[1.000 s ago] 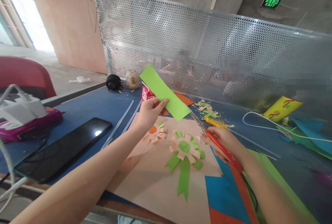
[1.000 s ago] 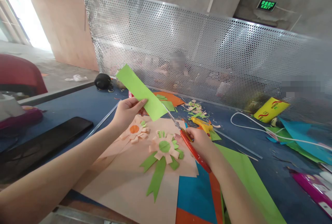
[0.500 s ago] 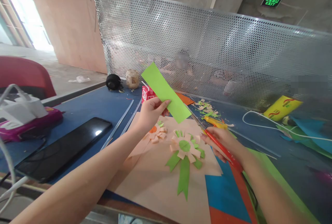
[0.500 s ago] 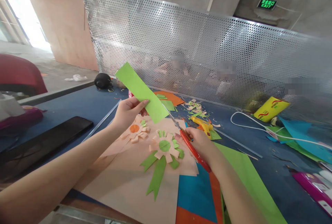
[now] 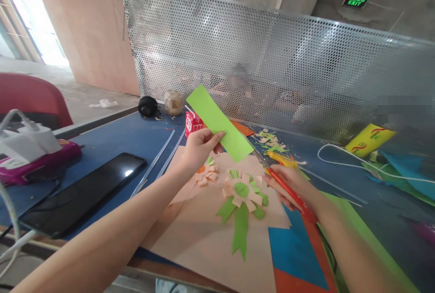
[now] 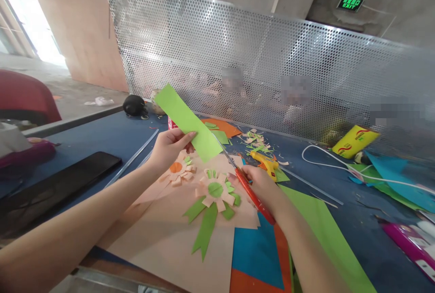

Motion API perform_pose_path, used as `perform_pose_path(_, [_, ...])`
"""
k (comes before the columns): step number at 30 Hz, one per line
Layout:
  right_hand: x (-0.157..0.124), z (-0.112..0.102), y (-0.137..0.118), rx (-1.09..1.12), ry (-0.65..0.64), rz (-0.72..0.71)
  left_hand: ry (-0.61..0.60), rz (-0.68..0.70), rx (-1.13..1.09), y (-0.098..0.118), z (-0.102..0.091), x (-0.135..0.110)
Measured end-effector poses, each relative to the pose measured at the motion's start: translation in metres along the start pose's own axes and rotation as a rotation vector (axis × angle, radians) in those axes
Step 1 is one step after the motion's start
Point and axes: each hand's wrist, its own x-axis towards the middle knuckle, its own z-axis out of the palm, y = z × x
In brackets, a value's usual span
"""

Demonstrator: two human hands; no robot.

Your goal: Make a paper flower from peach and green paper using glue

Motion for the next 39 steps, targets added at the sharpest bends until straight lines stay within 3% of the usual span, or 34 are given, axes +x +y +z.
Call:
perform_pose_path(25, [-0.0058, -0.0024, -0.0102, -0.005, -0.045, 0.055, -0.029, -0.014, 0.111, 0.0032, -0.0001, -0.0022])
perform_pose_path(39, [-0.0003, 0.0003, -0.0023, 0.032, -0.060, 0.043, -0.083, -0.060, 0.096, 0.0075, 0.0031, -0.0064])
